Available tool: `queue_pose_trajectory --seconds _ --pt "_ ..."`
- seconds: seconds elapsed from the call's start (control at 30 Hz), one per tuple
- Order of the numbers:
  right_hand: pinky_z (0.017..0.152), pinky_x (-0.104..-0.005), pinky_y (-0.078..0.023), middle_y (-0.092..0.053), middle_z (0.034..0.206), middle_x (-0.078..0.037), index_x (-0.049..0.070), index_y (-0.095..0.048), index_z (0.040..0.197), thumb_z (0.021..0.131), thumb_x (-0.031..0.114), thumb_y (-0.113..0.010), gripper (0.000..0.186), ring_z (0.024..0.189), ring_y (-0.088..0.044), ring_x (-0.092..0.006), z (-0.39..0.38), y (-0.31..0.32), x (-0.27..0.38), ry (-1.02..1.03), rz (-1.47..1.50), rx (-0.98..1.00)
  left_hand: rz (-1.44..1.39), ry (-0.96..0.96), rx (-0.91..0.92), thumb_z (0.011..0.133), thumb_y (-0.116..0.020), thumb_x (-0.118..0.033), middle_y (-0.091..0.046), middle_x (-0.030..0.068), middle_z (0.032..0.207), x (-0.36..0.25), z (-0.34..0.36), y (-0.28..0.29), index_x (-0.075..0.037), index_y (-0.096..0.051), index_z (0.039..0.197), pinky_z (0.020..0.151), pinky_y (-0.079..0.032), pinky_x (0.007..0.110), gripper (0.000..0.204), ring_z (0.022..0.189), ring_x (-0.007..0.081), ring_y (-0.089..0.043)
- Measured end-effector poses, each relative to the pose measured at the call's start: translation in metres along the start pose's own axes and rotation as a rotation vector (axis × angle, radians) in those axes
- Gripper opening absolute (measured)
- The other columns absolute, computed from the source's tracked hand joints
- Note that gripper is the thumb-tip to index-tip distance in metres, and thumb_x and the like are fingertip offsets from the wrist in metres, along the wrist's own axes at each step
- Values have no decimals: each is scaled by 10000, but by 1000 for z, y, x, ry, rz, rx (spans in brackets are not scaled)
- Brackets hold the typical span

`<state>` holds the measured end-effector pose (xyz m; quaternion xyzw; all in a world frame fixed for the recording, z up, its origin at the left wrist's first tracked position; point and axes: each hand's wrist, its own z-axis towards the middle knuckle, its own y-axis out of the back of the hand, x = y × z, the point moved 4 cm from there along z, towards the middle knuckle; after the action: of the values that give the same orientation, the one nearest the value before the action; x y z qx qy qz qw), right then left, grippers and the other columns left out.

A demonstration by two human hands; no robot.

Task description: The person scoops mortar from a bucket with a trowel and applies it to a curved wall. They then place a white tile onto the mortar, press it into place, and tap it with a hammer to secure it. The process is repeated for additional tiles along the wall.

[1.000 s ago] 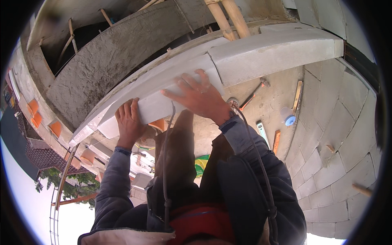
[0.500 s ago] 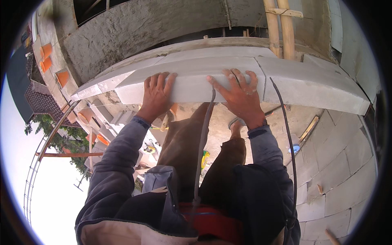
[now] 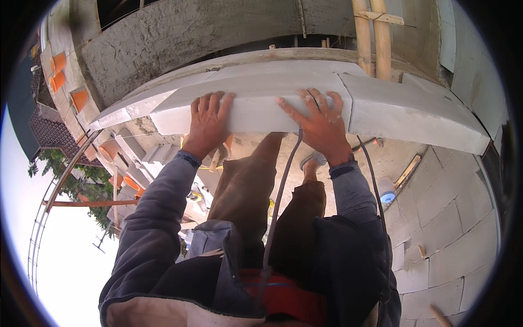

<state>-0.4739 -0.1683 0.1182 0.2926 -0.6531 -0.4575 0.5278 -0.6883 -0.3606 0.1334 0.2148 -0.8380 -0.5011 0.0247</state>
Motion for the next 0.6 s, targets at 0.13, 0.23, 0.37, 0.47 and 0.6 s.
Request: queue_pose_trajectory --seconds 0.13,0.23,0.37,0.47,0.6 --pt "1095 -567 -383 -643 1356 -19 422 -572 1562 801 278 -826 815 1286 -590 -243 1 -2 0 23 -35 -29 26 2 -10 702 -868 -147 -555 113 1424 1 0 -1 -156 -490 1527 1150 -359 551 907 1345 355 -517" --pt "1094 -562 -386 -644 1345 -22 421 -584 1551 767 297 -850 837 1276 -593 -241 0 4 -1 -6 40 18 33 4 -8 687 -882 -149 -557 106 1419 0 1 -1 -156 -489 1526 1149 -360 550 926 1337 350 -521" --pt "1089 -572 -385 -641 1334 -22 427 -597 1537 748 309 -857 840 1278 -588 -242 -5 6 2 -13 50 1 -28 20 12 711 -800 -42 -556 115 1418 -6 -6 3 -162 -487 1534 1160 -352 568 889 1345 355 -515" --pt "1084 -577 -385 -636 1332 -21 433 -600 1532 732 323 -864 849 1280 -582 -241 -6 7 4 -27 64 -6 -31 18 17 697 -822 -61 -556 109 1416 -5 -8 3 -167 -489 1534 1159 -353 568 907 1346 350 -516" --pt "1083 -575 -380 -632 1338 -19 438 -596 1534 701 357 -885 885 1281 -578 -239 -4 9 4 -24 59 11 -40 16 12 686 -835 -67 -556 107 1412 -5 -8 5 -170 -491 1531 1158 -354 567 919 1344 347 -516"
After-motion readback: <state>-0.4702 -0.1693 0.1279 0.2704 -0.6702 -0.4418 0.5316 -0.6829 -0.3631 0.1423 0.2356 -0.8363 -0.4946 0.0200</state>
